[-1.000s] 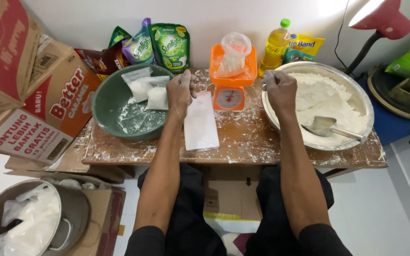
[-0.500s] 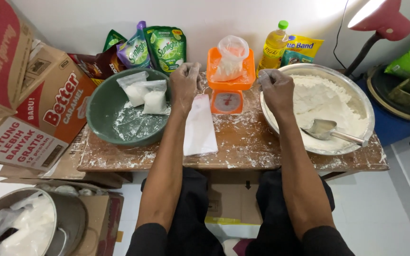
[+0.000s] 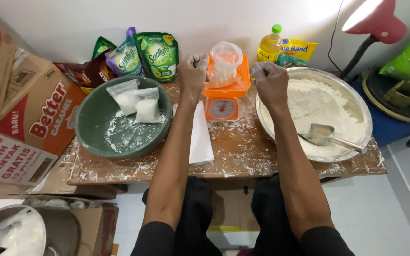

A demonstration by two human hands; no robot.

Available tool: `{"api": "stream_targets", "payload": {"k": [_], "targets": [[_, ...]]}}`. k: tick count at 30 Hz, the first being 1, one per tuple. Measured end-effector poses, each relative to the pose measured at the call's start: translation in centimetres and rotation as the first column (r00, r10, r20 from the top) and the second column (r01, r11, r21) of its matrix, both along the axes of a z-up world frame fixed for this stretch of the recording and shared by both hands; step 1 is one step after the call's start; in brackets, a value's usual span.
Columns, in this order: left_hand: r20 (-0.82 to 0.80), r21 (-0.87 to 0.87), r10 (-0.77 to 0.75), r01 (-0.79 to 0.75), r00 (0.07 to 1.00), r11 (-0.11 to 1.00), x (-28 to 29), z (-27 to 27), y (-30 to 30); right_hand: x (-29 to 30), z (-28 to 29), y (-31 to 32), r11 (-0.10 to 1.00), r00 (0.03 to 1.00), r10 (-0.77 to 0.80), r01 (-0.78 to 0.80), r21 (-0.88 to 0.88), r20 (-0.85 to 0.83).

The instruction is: Scooping flour from a large bowl into small plastic bags and weighing each bag on a digital scale.

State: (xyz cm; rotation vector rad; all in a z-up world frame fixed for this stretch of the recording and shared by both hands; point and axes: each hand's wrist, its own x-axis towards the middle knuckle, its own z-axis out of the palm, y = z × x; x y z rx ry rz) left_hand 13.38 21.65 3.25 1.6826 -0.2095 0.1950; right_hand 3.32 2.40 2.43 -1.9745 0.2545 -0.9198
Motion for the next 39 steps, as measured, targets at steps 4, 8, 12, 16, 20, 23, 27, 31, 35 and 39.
{"api": "stream_targets", "payload": {"k": [4, 8, 12, 16, 20, 23, 27, 31, 35, 39], "targets": [[-0.033, -0.018, 0.018, -0.018, 0.999, 1.0, -0.8, 1.2, -0.7, 3.1, -0.8, -1.4, 0.995, 0.998, -0.043, 0.039, -0.096, -0.044], [-0.054, 0.016, 0.026, -0.025, 0.998, 1.0, -1.7, 2.6, -1.2, 4.9, -1.1, -1.5, 0.987, 0.996, -0.061, 0.049, -0.152, -0.071], [-0.075, 0.09, 0.02, -0.013, 0.997, 0.996, -0.1, 1.0, -2.6, 5.8, -1.5, -1.1, 0.983, 0.987, -0.07, 0.043, -0.178, -0.145], [-0.043, 0.069, -0.009, 0.012, 0.999, 0.998, 0.7, -0.3, -3.2, 5.2, -1.1, 0.4, 0.992, 0.986, 0.024, -0.044, -0.12, -0.164], [-0.028, 0.036, -0.003, 0.004, 1.0, 0.999, 0.6, -0.5, -3.6, 5.0, -0.7, 1.2, 0.993, 0.983, 0.075, -0.089, -0.077, -0.166], [-0.041, -0.045, -0.037, 0.036, 0.998, 0.998, -0.4, 0.5, -3.5, 5.3, -0.8, 1.2, 0.993, 0.983, 0.092, -0.103, -0.063, -0.158], [-0.022, -0.174, -0.085, 0.08, 0.996, 0.982, -0.4, 0.7, -3.4, 5.5, -1.0, 0.8, 0.99, 0.98, 0.125, -0.134, -0.05, -0.153], [-0.024, -0.192, -0.1, 0.093, 0.995, 0.977, -0.1, 0.1, -3.5, 5.3, -0.9, 1.0, 0.99, 0.982, 0.114, -0.124, -0.06, -0.15], [-0.025, -0.209, -0.106, 0.098, 0.994, 0.973, -0.5, 0.5, -3.4, 5.2, -0.7, 1.3, 0.991, 0.981, 0.122, -0.13, -0.04, -0.151], [0.042, -0.261, -0.097, 0.105, 0.994, 0.96, 1.7, -1.2, -4.4, 3.9, 1.0, 2.1, 0.983, 0.978, 0.182, -0.179, 0.043, -0.098]]}}
